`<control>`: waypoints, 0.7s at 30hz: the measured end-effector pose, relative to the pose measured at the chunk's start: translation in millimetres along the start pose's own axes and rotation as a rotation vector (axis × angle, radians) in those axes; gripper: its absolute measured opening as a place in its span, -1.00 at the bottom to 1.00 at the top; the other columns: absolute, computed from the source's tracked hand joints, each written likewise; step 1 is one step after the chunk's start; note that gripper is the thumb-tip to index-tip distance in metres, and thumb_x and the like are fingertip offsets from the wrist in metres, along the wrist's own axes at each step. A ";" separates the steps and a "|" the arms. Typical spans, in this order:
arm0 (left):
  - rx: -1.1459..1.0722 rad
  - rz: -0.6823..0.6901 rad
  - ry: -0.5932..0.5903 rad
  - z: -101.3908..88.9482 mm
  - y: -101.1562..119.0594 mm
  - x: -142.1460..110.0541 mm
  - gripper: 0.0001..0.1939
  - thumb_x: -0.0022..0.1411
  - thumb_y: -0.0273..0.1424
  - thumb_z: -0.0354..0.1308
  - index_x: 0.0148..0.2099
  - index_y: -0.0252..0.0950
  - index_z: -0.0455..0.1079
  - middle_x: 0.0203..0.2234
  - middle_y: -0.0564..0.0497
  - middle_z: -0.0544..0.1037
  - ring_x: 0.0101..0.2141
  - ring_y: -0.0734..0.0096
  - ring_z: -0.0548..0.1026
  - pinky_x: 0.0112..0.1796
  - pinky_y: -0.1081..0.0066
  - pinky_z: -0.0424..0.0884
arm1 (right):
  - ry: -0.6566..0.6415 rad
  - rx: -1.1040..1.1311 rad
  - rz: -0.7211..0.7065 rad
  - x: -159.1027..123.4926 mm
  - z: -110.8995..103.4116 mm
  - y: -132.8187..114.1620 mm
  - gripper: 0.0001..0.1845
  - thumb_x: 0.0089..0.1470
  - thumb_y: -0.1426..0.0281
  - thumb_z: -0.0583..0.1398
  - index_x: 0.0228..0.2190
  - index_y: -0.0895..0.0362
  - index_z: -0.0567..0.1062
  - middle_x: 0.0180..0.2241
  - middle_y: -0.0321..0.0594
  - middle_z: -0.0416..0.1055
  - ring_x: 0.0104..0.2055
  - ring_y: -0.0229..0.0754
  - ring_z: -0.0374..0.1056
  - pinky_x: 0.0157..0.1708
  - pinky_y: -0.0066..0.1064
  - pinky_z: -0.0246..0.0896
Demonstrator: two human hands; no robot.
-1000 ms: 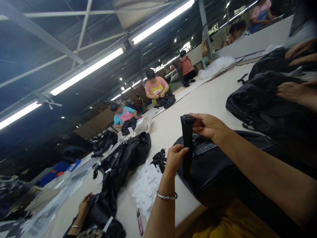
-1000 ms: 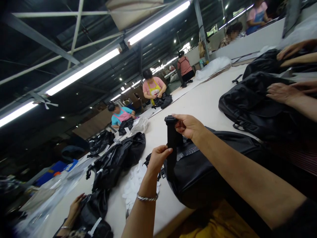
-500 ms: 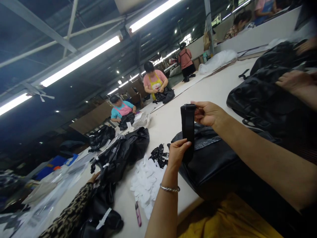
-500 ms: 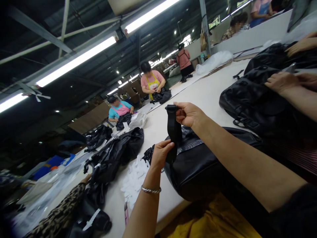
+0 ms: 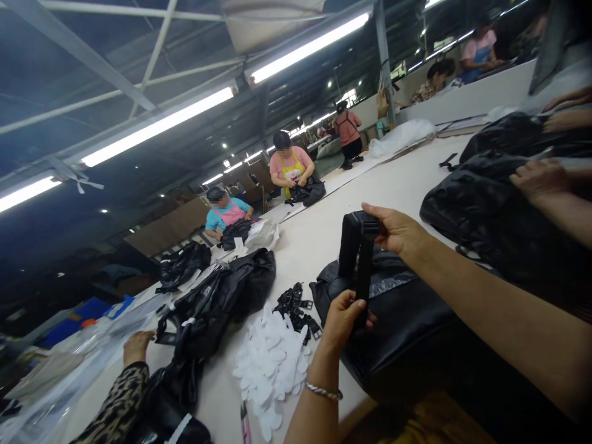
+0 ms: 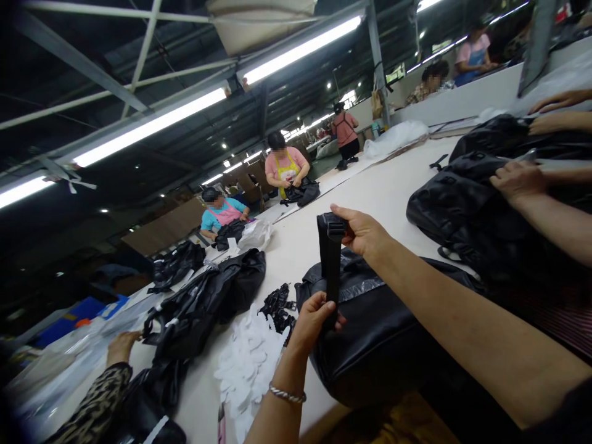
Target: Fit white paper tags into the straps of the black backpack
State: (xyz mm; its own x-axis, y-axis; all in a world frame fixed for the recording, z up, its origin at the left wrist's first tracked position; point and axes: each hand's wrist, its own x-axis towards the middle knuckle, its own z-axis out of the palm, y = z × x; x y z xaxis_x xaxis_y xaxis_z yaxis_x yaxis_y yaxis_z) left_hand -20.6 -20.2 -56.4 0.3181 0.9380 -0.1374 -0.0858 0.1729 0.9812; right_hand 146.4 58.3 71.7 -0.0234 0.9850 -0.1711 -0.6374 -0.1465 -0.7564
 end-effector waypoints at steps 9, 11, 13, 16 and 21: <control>-0.075 0.017 0.079 -18.6 -27.4 22.6 -0.74 -0.28 -0.47 0.25 -0.42 -0.40 0.37 -0.52 0.04 0.47 -0.51 0.53 0.38 -0.39 0.48 0.28 | -0.133 -0.301 0.341 -113.0 -43.0 68.9 -0.85 -0.12 0.37 0.22 -0.49 0.22 0.41 -0.60 -0.27 0.35 -0.59 -0.32 0.26 -0.63 -0.56 0.22; -0.089 -0.002 0.089 -16.4 -34.5 23.6 -0.77 -0.31 -0.50 0.24 -0.47 -0.39 0.34 -0.57 0.08 0.44 -0.54 0.57 0.35 -0.42 0.51 0.26 | -0.040 -0.322 0.341 -130.8 -60.4 83.9 -0.79 -0.09 0.30 0.20 -0.42 0.20 0.42 -0.54 -0.26 0.37 -0.54 -0.30 0.28 -0.56 -0.54 0.25; -0.113 -0.007 0.124 -13.0 -39.1 23.3 -0.77 -0.34 -0.55 0.23 -0.50 -0.38 0.31 -0.63 0.12 0.40 -0.58 0.61 0.32 -0.45 0.53 0.23 | 0.057 -0.377 0.313 -141.3 -74.9 94.4 -0.73 -0.06 0.22 0.17 -0.37 0.17 0.43 -0.48 -0.24 0.40 -0.51 -0.30 0.28 -0.54 -0.55 0.24; -0.155 0.021 0.170 -9.6 -42.1 21.6 -0.72 -0.37 -0.59 0.21 -0.48 -0.35 0.26 -0.64 0.15 0.39 -0.58 0.62 0.32 -0.45 0.54 0.23 | 0.073 -0.491 0.276 -149.0 -88.5 103.3 -0.67 -0.07 0.15 0.16 -0.36 0.15 0.44 -0.43 -0.25 0.41 -0.45 -0.31 0.28 -0.49 -0.57 0.24; -0.088 0.120 0.192 -7.6 -44.9 18.3 -0.71 -0.35 -0.61 0.18 -0.47 -0.33 0.21 -0.63 0.16 0.36 -0.57 0.60 0.31 -0.46 0.53 0.24 | 0.094 -0.632 0.476 -153.1 -94.6 105.4 -0.63 -0.14 0.10 0.20 -0.46 0.18 0.43 -0.63 -0.31 0.33 -0.65 -0.35 0.20 -0.72 -0.59 0.09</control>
State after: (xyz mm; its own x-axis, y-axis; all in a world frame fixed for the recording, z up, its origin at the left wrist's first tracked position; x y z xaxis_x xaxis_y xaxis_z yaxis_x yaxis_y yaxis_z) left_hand -18.1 -8.6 -104.0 0.1161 0.9919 -0.0519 -0.1973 0.0743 0.9775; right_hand 155.6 -116.6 -41.5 -0.1003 0.7958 -0.5972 -0.0169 -0.6015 -0.7987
